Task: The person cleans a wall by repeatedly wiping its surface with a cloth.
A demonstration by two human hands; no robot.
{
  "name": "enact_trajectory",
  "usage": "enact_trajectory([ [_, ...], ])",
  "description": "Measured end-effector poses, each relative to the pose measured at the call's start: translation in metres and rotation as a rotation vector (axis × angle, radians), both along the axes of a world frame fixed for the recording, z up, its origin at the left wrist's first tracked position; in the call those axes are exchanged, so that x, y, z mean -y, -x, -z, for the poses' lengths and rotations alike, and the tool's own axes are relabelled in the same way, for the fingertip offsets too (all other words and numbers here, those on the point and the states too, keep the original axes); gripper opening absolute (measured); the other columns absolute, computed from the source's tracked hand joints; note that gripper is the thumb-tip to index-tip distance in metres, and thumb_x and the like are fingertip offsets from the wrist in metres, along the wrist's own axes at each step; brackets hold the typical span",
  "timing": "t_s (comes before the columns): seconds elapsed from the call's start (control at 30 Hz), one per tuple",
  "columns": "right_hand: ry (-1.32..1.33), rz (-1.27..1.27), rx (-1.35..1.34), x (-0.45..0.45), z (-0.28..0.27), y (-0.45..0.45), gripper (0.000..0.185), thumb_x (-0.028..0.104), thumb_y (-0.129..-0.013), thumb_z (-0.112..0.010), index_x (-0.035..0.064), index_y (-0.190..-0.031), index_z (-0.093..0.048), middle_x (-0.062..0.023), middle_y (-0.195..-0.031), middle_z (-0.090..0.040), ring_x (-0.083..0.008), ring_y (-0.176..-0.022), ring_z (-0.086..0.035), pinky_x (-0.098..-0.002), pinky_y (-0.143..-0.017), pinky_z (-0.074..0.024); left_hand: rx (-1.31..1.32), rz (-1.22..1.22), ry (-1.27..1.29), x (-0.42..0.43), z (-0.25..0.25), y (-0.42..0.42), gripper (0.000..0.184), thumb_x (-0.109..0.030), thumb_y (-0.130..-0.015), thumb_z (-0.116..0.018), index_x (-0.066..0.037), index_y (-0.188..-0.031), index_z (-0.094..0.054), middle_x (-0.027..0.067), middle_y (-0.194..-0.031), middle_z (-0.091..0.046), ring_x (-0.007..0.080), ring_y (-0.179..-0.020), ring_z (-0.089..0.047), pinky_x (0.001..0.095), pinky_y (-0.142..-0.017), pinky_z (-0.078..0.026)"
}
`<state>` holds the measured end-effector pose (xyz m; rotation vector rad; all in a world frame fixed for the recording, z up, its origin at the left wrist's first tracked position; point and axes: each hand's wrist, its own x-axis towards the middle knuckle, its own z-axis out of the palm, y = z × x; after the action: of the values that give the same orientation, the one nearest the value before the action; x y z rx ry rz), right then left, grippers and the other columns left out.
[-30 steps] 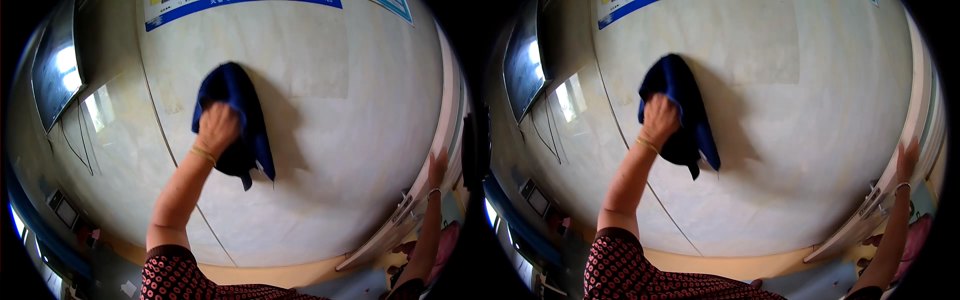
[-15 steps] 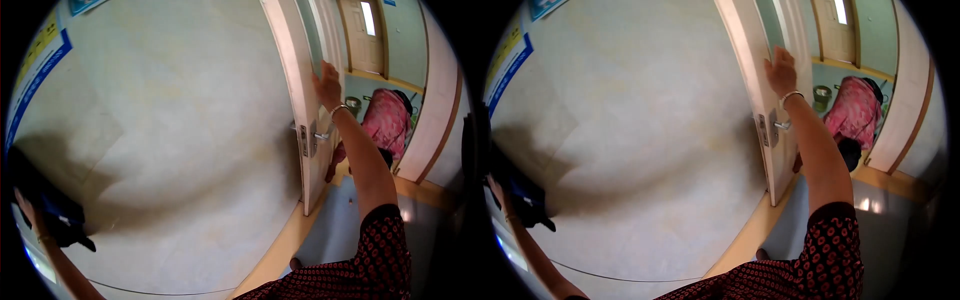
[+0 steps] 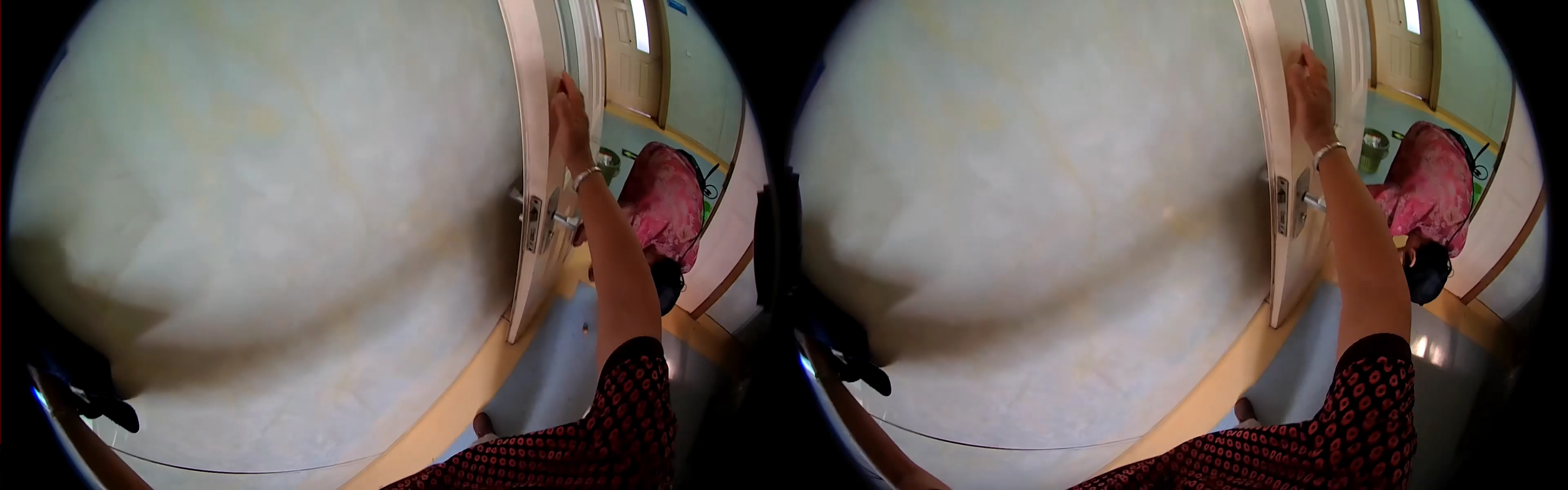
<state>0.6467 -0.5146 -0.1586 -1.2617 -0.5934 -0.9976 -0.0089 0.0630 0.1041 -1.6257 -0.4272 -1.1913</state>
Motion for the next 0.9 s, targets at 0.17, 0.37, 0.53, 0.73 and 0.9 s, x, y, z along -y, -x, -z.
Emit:
enact_trajectory([
  [0.17, 0.46, 0.452, -0.296, 0.049, 0.107, -0.025, 0.03, 0.023, -0.084, -0.039, 0.0012, -0.1, -0.052, -0.0133, -0.089, -0.056, -0.0264, -0.082, -0.053, -0.0322, -0.071, -0.0412, 0.001, -0.016, -0.028, 0.012, 0.003, -0.03, 0.042, -0.009, -0.072, -0.05, 0.006, -0.11, -0.04, 0.0222, -0.112, -0.042, 0.0358, -0.103, -0.039, 0.0387, -0.091, -0.03],
  [0.37, 1.189, 0.603, -0.671, 0.045, 0.149, 0.006, 0.03, 0.021, -0.081, -0.038, -0.0014, -0.094, -0.054, -0.0182, -0.088, -0.057, -0.0345, -0.083, -0.053, -0.0399, -0.073, -0.0414, -0.008, -0.029, -0.055, 0.025, -0.009, -0.038, 0.044, -0.011, -0.074, -0.05, 0.006, -0.113, -0.038, 0.0223, -0.114, -0.04, 0.0355, -0.105, -0.038, 0.0382, -0.092, -0.028],
  [0.53, 0.889, 0.338, -0.226, 0.084, 0.259, -0.038, 0.03, 0.017, -0.086, -0.033, 0.0003, -0.104, -0.051, -0.0137, -0.099, -0.055, -0.0263, -0.091, -0.052, -0.0371, -0.082, -0.0391, -0.018, -0.024, -0.065, 0.061, -0.002, -0.023, 0.045, -0.012, -0.075, -0.05, 0.006, -0.114, -0.037, 0.0223, -0.115, -0.039, 0.0352, -0.107, -0.037, 0.0379, -0.093, -0.027],
  [0.73, 0.913, 0.145, -0.661, 0.071, 0.216, -0.032, 0.032, 0.01, -0.084, -0.036, -0.0054, -0.11, -0.043, -0.0223, -0.106, -0.049, -0.0334, -0.095, -0.047, -0.0386, -0.083, -0.0368, 0.021, 0.089, -0.082, 0.099, 0.015, -0.05, 0.047, -0.014, -0.076, -0.051, 0.006, -0.117, -0.035, 0.0224, -0.117, -0.038, 0.0349, -0.109, -0.035, 0.0374, -0.095, -0.026],
  [0.9, 1.026, 0.264, -0.496, 0.069, 0.242, -0.051, 0.031, 0.015, -0.088, -0.032, -0.0078, -0.099, -0.05, -0.0223, -0.092, -0.054, -0.0339, -0.084, -0.051, -0.0382, -0.077, -0.04, 0.135, 0.377, 0.308, 0.128, 0.048, -0.082, 0.038, -0.011, -0.079, -0.049, 0.002, -0.114, -0.041, 0.011, -0.111, -0.046, 0.0205, -0.102, -0.042, 0.0326, -0.089, -0.032],
])
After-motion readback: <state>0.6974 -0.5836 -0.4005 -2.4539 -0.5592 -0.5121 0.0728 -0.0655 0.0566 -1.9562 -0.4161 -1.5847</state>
